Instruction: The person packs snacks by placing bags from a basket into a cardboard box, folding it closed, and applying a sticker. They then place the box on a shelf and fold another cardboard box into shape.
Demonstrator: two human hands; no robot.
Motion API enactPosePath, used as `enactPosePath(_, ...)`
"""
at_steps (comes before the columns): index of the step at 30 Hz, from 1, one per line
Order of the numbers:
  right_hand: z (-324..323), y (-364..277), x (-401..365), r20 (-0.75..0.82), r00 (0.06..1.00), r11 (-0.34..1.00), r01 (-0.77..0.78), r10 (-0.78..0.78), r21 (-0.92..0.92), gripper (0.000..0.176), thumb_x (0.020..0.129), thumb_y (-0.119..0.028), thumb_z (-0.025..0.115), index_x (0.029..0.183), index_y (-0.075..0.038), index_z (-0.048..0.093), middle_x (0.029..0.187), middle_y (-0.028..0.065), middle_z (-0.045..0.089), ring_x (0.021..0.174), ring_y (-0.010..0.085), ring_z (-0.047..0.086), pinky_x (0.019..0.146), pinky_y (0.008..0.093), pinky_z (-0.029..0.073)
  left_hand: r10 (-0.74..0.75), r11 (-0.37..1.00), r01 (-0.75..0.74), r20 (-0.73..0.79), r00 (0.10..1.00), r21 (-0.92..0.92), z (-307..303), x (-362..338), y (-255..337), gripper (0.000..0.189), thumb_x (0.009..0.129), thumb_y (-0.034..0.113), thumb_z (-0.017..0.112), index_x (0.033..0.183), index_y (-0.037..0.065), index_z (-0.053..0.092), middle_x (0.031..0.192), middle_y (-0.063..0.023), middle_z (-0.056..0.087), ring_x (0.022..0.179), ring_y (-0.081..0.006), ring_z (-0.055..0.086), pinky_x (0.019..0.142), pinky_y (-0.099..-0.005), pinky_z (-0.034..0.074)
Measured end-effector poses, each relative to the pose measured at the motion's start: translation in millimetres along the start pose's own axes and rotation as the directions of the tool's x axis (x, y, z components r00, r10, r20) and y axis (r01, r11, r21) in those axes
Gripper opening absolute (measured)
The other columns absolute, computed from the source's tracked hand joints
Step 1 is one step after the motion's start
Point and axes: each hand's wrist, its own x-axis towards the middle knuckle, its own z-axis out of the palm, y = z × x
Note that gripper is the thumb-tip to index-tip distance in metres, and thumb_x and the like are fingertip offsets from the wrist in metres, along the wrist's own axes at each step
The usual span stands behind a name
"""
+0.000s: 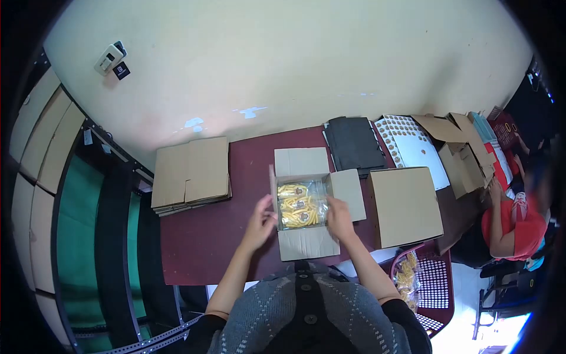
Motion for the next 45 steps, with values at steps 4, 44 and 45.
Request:
enactPosePath(4, -27.9, 13.9, 4.3, -0.277, 0.961, 0.997, -0.01, -0.011, -0.075, 0.036, 0.081, 0.001, 0.048, 0.116, 0.001, 0.052, 0.104, 0.0195, 0.058, 0.099, 0.0359, 0.05, 0.089, 0.0425, 0.038, -0.045, 0.921, -0.127, 0.424, 0.905, 0.368, 16.1, -13.2, -2.4, 0.082, 0.076, 0.031, 0.068, 0.141, 0.009, 0.025, 0.143, -0.0206, 0.031, 0.132, -0.0342, 0.032, 0.108, -0.0479, 0.024)
enactPosePath(44, 21.4, -38.1, -36.3, 0.56, 0.793, 0.97, 0.226, -0.237, 0.091, 0.034, 0.087, -0.027, 0.053, 0.118, -0.014, 0.058, 0.121, 0.0119, 0.058, 0.107, 0.0291, 0.058, 0.085, 0.0391, 0.05, -0.074, 0.986, 0.014, 0.358, 0.931, 0.167, -45.0, 84.4, -87.3, 0.059, 0.087, 0.003, 0.05, 0.142, 0.011, 0.03, 0.141, -0.0136, 0.038, 0.129, -0.0236, 0.036, 0.107, -0.0328, 0.026)
enactPosePath(45, 24.3, -40.6, -42.3, 0.561, 0.792, 0.969, 0.229, -0.241, 0.092, 0.034, 0.087, -0.027, 0.053, 0.118, -0.014, 0.058, 0.121, 0.0119, 0.058, 0.107, 0.0291, 0.058, 0.085, 0.0391, 0.05, -0.09, 0.98, 0.003, 0.435, 0.896, 0.198, -43.0, 90.1, -77.4, 0.059, 0.087, 0.003, 0.05, 0.141, 0.01, 0.03, 0.142, -0.0127, 0.036, 0.131, -0.0231, 0.034, 0.108, -0.0327, 0.025)
